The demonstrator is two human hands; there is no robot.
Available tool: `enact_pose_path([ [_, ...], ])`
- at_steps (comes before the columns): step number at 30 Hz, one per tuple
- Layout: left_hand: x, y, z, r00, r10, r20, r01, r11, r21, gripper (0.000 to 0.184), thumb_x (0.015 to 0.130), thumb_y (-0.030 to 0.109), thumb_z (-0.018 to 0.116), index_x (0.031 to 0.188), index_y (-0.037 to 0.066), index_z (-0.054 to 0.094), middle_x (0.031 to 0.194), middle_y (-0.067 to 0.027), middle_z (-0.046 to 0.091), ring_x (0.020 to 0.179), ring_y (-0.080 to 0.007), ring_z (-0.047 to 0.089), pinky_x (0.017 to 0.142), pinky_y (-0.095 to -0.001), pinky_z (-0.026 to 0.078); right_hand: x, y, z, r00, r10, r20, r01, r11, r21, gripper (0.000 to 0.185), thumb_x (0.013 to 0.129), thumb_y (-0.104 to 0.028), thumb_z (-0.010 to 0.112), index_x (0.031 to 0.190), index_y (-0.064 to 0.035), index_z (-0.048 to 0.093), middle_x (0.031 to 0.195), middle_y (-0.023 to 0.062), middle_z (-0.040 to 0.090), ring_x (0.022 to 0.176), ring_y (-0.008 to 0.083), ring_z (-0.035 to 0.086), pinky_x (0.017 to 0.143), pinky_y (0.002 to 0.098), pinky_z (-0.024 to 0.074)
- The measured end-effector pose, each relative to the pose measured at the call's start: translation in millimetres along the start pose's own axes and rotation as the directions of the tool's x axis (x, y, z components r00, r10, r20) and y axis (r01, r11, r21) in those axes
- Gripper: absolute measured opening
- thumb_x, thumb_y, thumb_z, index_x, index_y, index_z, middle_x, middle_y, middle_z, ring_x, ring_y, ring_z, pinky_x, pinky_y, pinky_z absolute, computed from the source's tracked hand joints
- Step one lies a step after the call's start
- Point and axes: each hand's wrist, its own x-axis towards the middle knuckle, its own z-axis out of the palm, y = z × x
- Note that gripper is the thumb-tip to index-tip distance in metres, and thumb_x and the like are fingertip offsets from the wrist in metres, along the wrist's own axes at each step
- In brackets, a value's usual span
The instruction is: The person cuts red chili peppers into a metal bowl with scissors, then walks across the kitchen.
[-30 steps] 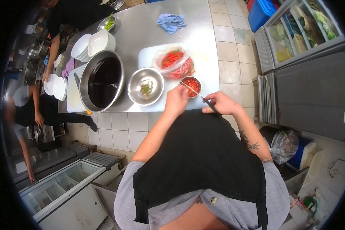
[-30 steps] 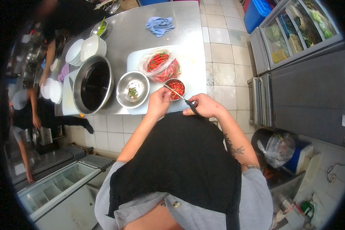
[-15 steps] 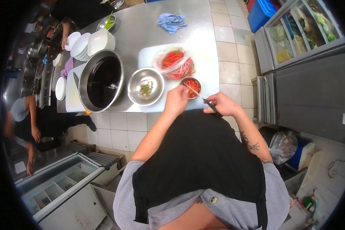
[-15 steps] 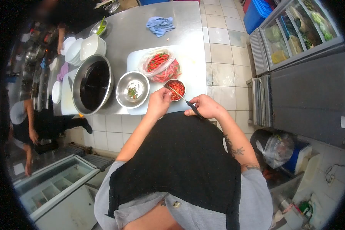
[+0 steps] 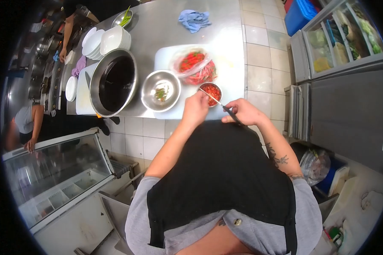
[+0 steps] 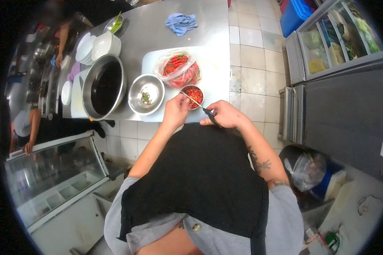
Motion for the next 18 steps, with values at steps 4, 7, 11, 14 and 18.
enact_pose_path([
  [4,-2.6,10.2,2.1,0.999,-0.019,-0.026,0.020,0.997,0.069,0.015,0.095,0.010,0.062,0.099,-0.003,0.067,0.088,-0.0261,0.070,0.085,-0.0430,0.069,0.077,-0.0464,0.054,-0.1,7.6,-8.7,0.997,-0.001,0.081,-0.008,0.994,0.109,0.061,0.075,-0.045,0.089,0.107,0.0046,0.073,0.065,0.0061,0.066,0.056,0.0112,0.059,0.053,0.0302,0.0454],
  [7,-6.8,19.3,7.7,0.995,-0.058,-0.075,0.063,0.996,0.064,0.014,0.095,0.009,0.061,0.098,-0.003,0.067,0.085,-0.0242,0.071,0.083,-0.0407,0.070,0.077,-0.0453,0.054,2.1,17.1,-10.6,0.994,-0.017,0.112,-0.002,0.986,0.168,0.062,0.076,-0.046,0.089,0.108,0.0048,0.073,0.064,0.0062,0.066,0.054,0.0105,0.060,0.051,0.0291,0.0446],
  [11,-11.0,18.6,17.5,0.989,-0.013,-0.150,0.021,0.998,0.051,0.014,0.097,0.009,0.059,0.095,-0.003,0.066,0.076,-0.0154,0.072,0.071,-0.0265,0.072,0.068,-0.0381,0.054,1.8,14.9,-23.1,0.980,0.031,0.196,-0.046,0.996,0.076,0.059,0.082,-0.032,0.087,0.122,0.0066,0.065,0.076,0.0077,0.069,0.061,0.0104,0.062,0.054,0.0274,0.0488],
  [14,-13.0,27.0,21.4,0.986,-0.069,-0.152,0.077,0.996,0.048,0.013,0.097,0.008,0.058,0.094,-0.003,0.065,0.075,-0.0149,0.072,0.071,-0.0265,0.071,0.068,-0.0380,0.054,3.2,21.8,-28.5,0.979,-0.036,0.202,0.032,0.999,0.027,0.061,0.081,-0.033,0.087,0.122,0.0072,0.065,0.078,0.0089,0.070,0.062,0.0104,0.062,0.056,0.0278,0.0487],
  [18,-19.0,30.0,29.7,0.981,-0.084,-0.173,0.099,0.992,0.080,0.013,0.096,0.007,0.057,0.092,-0.003,0.064,0.074,-0.0142,0.071,0.069,-0.0264,0.071,0.067,-0.0380,0.054,-0.5,19.9,-35.3,0.973,-0.038,0.226,0.048,0.998,-0.041,0.063,0.080,-0.034,0.088,0.121,0.0072,0.065,0.077,0.0084,0.070,0.064,0.0097,0.061,0.058,0.0276,0.0481],
])
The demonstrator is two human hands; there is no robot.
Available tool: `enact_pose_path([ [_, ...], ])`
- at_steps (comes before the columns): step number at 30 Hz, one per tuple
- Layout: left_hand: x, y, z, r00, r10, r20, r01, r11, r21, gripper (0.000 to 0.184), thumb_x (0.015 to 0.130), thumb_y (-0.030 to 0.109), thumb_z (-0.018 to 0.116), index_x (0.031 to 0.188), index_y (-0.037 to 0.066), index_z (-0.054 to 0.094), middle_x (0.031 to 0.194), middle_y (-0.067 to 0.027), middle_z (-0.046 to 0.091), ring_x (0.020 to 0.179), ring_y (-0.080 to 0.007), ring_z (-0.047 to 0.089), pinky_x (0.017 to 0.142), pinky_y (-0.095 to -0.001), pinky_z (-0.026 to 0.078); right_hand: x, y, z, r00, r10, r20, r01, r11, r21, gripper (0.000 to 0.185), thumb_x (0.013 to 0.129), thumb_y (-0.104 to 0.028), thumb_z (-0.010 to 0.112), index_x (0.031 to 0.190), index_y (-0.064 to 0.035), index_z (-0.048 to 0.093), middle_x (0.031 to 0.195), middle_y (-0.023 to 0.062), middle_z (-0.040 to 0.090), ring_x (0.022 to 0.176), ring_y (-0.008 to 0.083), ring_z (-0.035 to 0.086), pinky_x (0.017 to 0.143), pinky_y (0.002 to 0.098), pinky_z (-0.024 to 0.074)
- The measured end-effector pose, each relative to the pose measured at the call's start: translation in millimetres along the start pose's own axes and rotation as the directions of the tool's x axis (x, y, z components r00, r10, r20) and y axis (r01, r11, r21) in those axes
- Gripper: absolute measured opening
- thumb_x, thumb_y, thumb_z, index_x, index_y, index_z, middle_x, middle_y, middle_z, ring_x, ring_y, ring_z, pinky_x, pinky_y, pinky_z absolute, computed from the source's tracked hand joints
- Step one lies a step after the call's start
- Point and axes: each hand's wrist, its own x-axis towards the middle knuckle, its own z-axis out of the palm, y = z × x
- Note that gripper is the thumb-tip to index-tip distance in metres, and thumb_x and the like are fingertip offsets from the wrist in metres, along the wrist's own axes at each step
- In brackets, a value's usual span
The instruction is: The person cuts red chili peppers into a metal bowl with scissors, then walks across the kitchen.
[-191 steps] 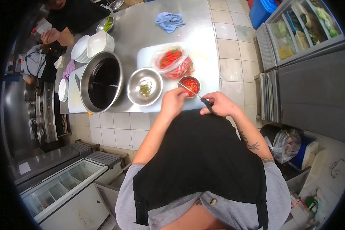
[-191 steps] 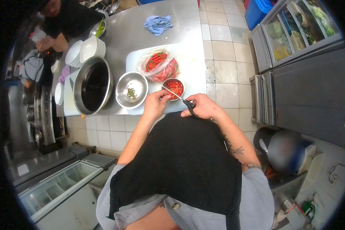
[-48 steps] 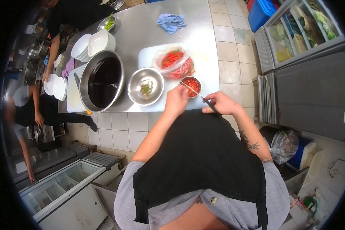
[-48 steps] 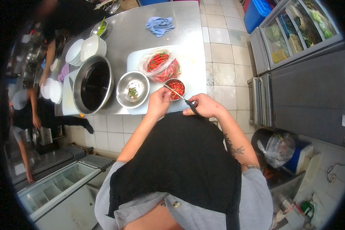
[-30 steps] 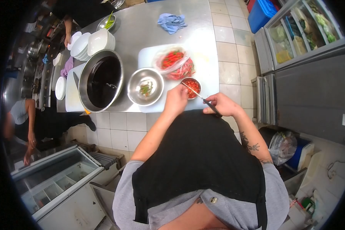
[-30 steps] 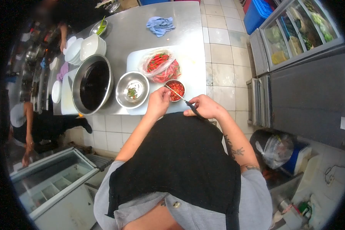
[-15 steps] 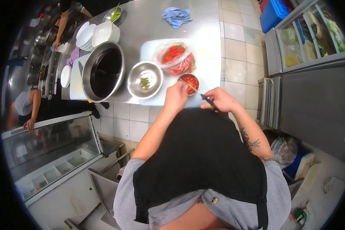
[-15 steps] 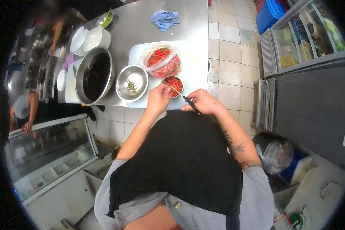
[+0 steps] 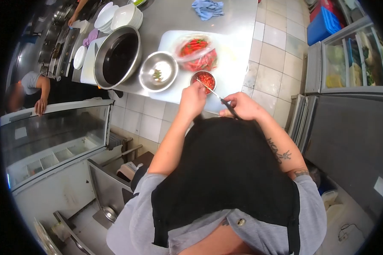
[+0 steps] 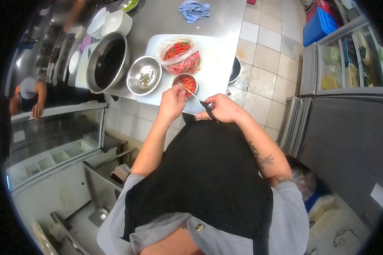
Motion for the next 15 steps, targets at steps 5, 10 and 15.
enact_pose_path([
  [5,-3.9,5.2,2.3,1.000,-0.009,-0.026,0.010,0.999,0.041,0.013,0.096,0.007,0.057,0.091,-0.003,0.064,0.073,-0.0142,0.070,0.068,-0.0262,0.070,0.067,-0.0378,0.053,-4.5,1.2,2.1,0.992,-0.094,-0.083,0.095,0.995,0.008,0.070,0.072,-0.051,0.089,0.111,0.0046,0.072,0.069,0.0089,0.068,0.062,0.0148,0.062,0.059,0.0320,0.0489],
  [10,-3.1,-5.5,2.8,0.999,0.010,-0.038,-0.008,0.999,0.044,0.013,0.096,0.007,0.057,0.092,-0.003,0.065,0.073,-0.0139,0.070,0.068,-0.0241,0.069,0.067,-0.0371,0.053,-4.0,-8.4,-2.6,0.998,-0.058,-0.033,0.057,0.998,-0.033,0.067,0.075,-0.043,0.089,0.116,0.0060,0.069,0.071,0.0064,0.068,0.063,0.0115,0.060,0.059,0.0299,0.0473],
  [15,2.0,-4.5,-3.8,1.000,0.028,0.004,-0.028,0.999,0.025,0.014,0.096,0.008,0.058,0.092,-0.004,0.065,0.073,-0.0130,0.070,0.067,-0.0215,0.069,0.066,-0.0363,0.053,-3.0,-11.4,-0.2,0.998,-0.052,-0.019,0.051,0.998,-0.031,0.064,0.077,-0.039,0.089,0.116,0.0058,0.068,0.071,0.0050,0.067,0.061,0.0093,0.059,0.055,0.0278,0.0451],
])
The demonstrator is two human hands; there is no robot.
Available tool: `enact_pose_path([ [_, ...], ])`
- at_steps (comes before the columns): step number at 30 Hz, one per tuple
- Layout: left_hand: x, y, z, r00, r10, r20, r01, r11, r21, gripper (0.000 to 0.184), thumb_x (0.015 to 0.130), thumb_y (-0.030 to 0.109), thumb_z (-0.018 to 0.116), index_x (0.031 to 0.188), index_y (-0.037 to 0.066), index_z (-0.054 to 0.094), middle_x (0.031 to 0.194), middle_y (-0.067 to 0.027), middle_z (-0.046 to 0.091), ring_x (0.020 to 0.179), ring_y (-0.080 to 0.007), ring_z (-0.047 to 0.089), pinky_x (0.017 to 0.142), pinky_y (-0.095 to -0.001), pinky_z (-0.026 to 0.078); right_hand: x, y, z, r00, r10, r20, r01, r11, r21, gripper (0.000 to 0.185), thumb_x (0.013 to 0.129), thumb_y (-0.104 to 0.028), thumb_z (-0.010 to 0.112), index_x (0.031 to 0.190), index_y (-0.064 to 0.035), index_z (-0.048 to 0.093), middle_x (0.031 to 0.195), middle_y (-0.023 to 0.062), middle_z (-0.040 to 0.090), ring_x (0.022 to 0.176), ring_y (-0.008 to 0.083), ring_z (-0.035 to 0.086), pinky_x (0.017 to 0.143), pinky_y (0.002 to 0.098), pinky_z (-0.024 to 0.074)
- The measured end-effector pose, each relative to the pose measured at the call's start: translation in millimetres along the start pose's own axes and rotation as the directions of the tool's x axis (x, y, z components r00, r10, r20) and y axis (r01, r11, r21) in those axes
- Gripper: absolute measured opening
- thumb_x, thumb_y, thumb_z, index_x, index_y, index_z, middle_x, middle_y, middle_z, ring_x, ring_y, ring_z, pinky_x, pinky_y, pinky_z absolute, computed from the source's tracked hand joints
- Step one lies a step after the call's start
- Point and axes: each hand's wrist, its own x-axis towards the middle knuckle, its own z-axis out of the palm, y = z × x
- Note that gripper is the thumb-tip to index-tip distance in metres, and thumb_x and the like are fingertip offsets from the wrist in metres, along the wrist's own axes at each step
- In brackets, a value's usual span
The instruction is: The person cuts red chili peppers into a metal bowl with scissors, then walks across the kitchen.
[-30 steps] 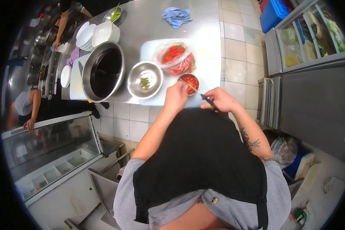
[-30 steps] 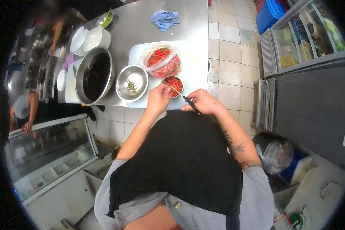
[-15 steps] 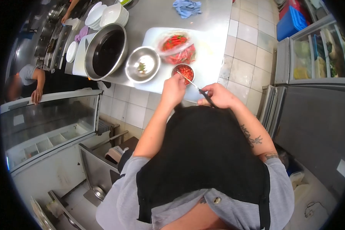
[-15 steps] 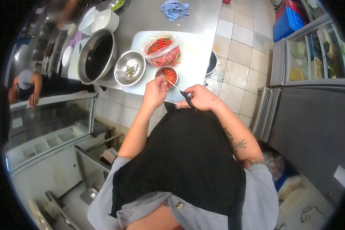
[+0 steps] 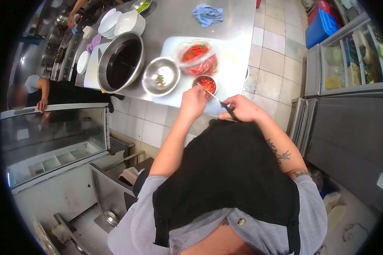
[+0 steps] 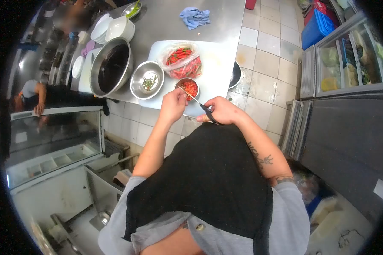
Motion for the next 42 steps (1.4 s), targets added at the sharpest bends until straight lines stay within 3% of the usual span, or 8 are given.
enact_pose_path([
  [14,11.6,-11.5,-13.6,0.998,0.048,0.032,-0.050,0.997,0.062,0.016,0.093,0.012,0.063,0.096,-0.002,0.070,0.078,-0.0163,0.073,0.073,-0.0283,0.072,0.072,-0.0398,0.055,7.0,3.7,9.3,0.990,0.116,0.079,-0.135,0.947,0.292,0.060,0.078,-0.034,0.090,0.115,0.0075,0.068,0.065,0.0065,0.065,0.055,0.0122,0.060,0.051,0.0284,0.0452],
  [21,61.1,-71.7,-92.5,0.965,-0.029,-0.262,0.063,0.991,0.121,0.025,0.091,0.014,0.065,0.112,0.001,0.070,0.106,-0.0209,0.073,0.097,-0.0339,0.071,0.087,-0.0412,0.054,-3.3,-6.3,-10.1,0.932,0.158,-0.327,-0.071,0.963,0.261,0.077,0.081,-0.032,0.088,0.138,0.0047,0.052,0.083,0.0116,0.071,0.068,0.0130,0.063,0.060,0.0290,0.0501],
  [22,63.2,-77.5,-92.2,0.950,0.042,-0.310,0.015,0.984,0.179,0.025,0.089,0.010,0.065,0.112,0.001,0.070,0.109,-0.0222,0.071,0.101,-0.0370,0.069,0.090,-0.0432,0.053,3.5,3.4,-11.1,0.900,0.142,-0.412,-0.039,0.968,0.249,0.059,0.083,-0.029,0.084,0.127,0.0026,0.062,0.082,0.0166,0.072,0.070,0.0219,0.069,0.065,0.0345,0.0536],
  [25,52.8,-60.1,-87.8,0.914,0.214,-0.346,-0.126,0.958,0.259,0.030,0.087,0.005,0.066,0.116,-0.001,0.067,0.125,-0.0242,0.065,0.117,-0.0412,0.061,0.101,-0.0456,0.048,28.1,9.9,-24.5,0.846,0.015,-0.534,-0.160,0.961,-0.227,0.038,0.085,-0.027,0.077,0.108,0.0018,0.070,0.083,0.0229,0.072,0.078,0.0344,0.072,0.072,0.0432,0.0556],
  [29,29.1,-14.8,-53.5,0.916,0.261,-0.303,-0.237,0.965,0.115,0.030,0.088,0.006,0.067,0.117,0.001,0.066,0.124,-0.0211,0.065,0.119,-0.0383,0.060,0.103,-0.0450,0.047,85.4,29.3,-16.1,0.792,-0.120,-0.598,-0.182,0.890,-0.419,0.028,0.086,-0.023,0.067,0.094,0.0035,0.071,0.100,0.0277,0.068,0.089,0.0440,0.070,0.083,0.0487,0.0573],
  [34,27.8,57.2,0.0,0.988,0.119,-0.102,-0.143,0.947,-0.288,0.025,0.090,0.009,0.068,0.113,-0.001,0.067,0.117,-0.0171,0.067,0.102,-0.0276,0.067,0.090,-0.0363,0.053,108.1,19.4,-40.8,0.925,-0.208,-0.318,-0.053,0.759,-0.649,0.026,0.078,-0.018,0.068,0.093,0.0025,0.074,0.099,0.0255,0.068,0.090,0.0393,0.071,0.081,0.0469,0.0589],
  [39,86.1,76.0,72.3,0.958,0.131,-0.254,-0.177,0.970,-0.169,0.023,0.091,0.011,0.068,0.112,0.001,0.068,0.105,-0.0117,0.068,0.090,-0.0200,0.065,0.079,-0.0318,0.053,107.3,25.2,-76.2,0.918,-0.189,-0.350,0.087,0.954,-0.287,0.029,0.085,-0.018,0.065,0.105,0.0034,0.065,0.117,0.0265,0.060,0.111,0.0438,0.061,0.094,0.0489,0.0532],
  [42,106.6,120.7,96.4,0.969,-0.007,-0.247,-0.021,0.994,-0.110,0.024,0.092,0.013,0.070,0.113,0.003,0.069,0.107,-0.0108,0.069,0.095,-0.0190,0.066,0.081,-0.0307,0.053,68.0,53.9,-134.8,0.910,-0.354,-0.215,0.221,0.854,-0.471,0.027,0.086,-0.017,0.067,0.103,0.0033,0.064,0.114,0.0255,0.062,0.108,0.0430,0.062,0.094,0.0480,0.0529],
])
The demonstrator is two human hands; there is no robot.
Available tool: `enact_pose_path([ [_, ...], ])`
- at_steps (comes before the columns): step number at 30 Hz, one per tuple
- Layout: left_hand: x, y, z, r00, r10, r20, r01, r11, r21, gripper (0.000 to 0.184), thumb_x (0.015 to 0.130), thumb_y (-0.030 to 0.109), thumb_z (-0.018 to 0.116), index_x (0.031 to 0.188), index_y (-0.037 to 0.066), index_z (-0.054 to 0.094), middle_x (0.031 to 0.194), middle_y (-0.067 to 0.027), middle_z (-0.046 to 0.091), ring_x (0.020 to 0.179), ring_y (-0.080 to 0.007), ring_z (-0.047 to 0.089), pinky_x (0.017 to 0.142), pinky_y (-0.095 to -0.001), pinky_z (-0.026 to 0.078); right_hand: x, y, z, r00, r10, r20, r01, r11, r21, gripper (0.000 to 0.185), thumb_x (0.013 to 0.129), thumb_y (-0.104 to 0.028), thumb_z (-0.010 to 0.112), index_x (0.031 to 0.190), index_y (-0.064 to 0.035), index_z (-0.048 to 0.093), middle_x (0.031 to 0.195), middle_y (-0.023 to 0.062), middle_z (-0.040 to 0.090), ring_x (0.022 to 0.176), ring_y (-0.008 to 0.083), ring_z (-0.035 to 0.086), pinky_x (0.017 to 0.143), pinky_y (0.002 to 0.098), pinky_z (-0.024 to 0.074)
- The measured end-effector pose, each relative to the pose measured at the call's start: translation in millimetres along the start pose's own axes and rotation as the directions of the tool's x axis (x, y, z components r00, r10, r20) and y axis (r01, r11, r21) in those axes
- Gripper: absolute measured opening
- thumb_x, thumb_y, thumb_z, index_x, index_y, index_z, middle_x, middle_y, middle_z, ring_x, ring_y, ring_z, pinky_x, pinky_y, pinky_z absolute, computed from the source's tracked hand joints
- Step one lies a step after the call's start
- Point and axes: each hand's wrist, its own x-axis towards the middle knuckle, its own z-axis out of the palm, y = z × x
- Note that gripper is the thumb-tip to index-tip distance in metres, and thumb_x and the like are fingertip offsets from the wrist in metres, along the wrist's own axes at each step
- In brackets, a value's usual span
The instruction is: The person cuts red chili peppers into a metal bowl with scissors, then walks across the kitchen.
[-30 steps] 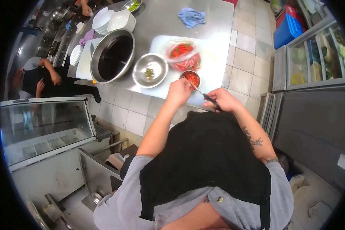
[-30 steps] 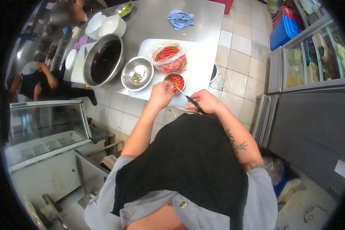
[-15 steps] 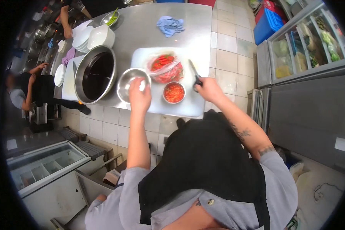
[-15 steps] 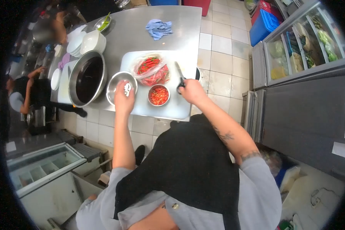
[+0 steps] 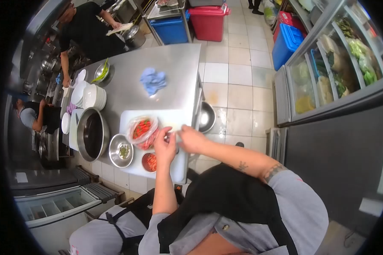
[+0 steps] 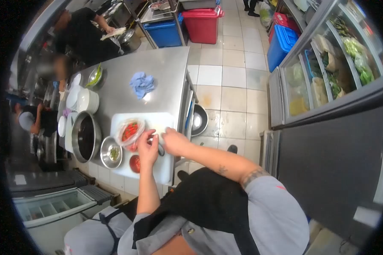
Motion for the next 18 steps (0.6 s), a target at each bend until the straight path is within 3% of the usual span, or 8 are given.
enact_pose_path([
  [3,11.9,-7.2,45.3,1.000,-0.005,-0.019,0.006,0.998,0.062,0.029,0.089,0.014,0.069,0.115,0.001,0.067,0.108,-0.0169,0.067,0.098,-0.0300,0.066,0.081,-0.0371,0.054,-44.4,63.5,-48.5,0.991,0.097,0.096,-0.098,0.995,0.001,0.031,0.087,-0.018,0.067,0.108,0.0038,0.065,0.108,0.0259,0.065,0.106,0.0426,0.064,0.095,0.0478,0.0522],
  [4,13.7,-8.3,56.9,0.999,0.021,0.036,-0.027,0.988,0.155,0.035,0.087,0.015,0.069,0.119,0.000,0.066,0.120,-0.0237,0.066,0.110,-0.0386,0.063,0.093,-0.0433,0.052,-52.8,83.9,-56.3,0.986,0.106,0.125,-0.106,0.994,-0.007,0.033,0.087,-0.019,0.067,0.110,0.0034,0.065,0.109,0.0261,0.066,0.107,0.0426,0.064,0.095,0.0480,0.0521],
  [7,10.4,-21.2,101.0,0.999,0.011,0.045,-0.032,0.865,0.500,0.041,0.085,0.018,0.068,0.120,-0.003,0.065,0.134,-0.0299,0.059,0.124,-0.0441,0.056,0.106,-0.0480,0.045,-67.8,138.7,-79.9,0.971,0.146,0.191,-0.140,0.989,-0.044,0.038,0.087,-0.024,0.068,0.116,0.0013,0.066,0.112,0.0259,0.067,0.110,0.0417,0.063,0.096,0.0479,0.0519],
  [9,16.8,-11.2,109.3,0.987,-0.141,0.082,0.075,0.838,0.540,0.045,0.084,0.023,0.067,0.120,-0.004,0.064,0.142,-0.0329,0.052,0.131,-0.0459,0.050,0.112,-0.0495,0.040,-57.2,152.5,-100.3,0.972,0.113,0.208,-0.105,0.993,-0.047,0.039,0.087,-0.026,0.069,0.116,-0.0001,0.067,0.112,0.0246,0.068,0.110,0.0406,0.064,0.095,0.0475,0.0523],
  [11,25.8,-3.1,108.1,0.972,-0.216,0.091,0.132,0.825,0.549,0.046,0.083,0.024,0.066,0.118,-0.005,0.065,0.140,-0.0327,0.053,0.130,-0.0465,0.050,0.111,-0.0484,0.042,-37.5,169.6,-112.9,0.979,0.010,0.206,-0.003,0.999,-0.033,0.039,0.087,-0.028,0.070,0.115,-0.0004,0.068,0.107,0.0233,0.070,0.106,0.0399,0.066,0.093,0.0473,0.0533],
  [14,37.4,-3.5,102.8,0.981,-0.170,0.096,0.077,0.788,0.611,0.043,0.084,0.024,0.066,0.114,-0.006,0.067,0.131,-0.0313,0.060,0.122,-0.0458,0.057,0.105,-0.0483,0.046,-1.3,181.0,-140.4,0.973,0.025,0.230,-0.035,0.999,0.039,0.040,0.087,-0.028,0.073,0.114,0.0012,0.070,0.092,0.0194,0.073,0.088,0.0367,0.071,0.080,0.0432,0.0567],
  [17,64.6,42.2,85.9,0.897,-0.400,0.187,0.209,0.757,0.619,0.040,0.087,0.027,0.066,0.112,-0.004,0.068,0.116,-0.0289,0.068,0.110,-0.0450,0.064,0.098,-0.0483,0.051,29.9,226.5,-148.6,0.980,0.025,0.196,-0.045,0.994,0.097,0.040,0.087,-0.031,0.073,0.111,0.0010,0.071,0.086,0.0165,0.074,0.080,0.0348,0.072,0.075,0.0419,0.0567],
  [18,73.0,47.9,87.4,0.893,-0.408,0.189,0.221,0.764,0.606,0.042,0.087,0.029,0.066,0.113,-0.004,0.068,0.112,-0.0281,0.069,0.107,-0.0446,0.065,0.096,-0.0482,0.051,36.2,240.8,-162.5,0.971,0.026,0.236,-0.056,0.991,0.121,0.042,0.087,-0.035,0.075,0.109,0.0015,0.071,0.089,0.0174,0.074,0.081,0.0329,0.072,0.076,0.0414,0.0569],
])
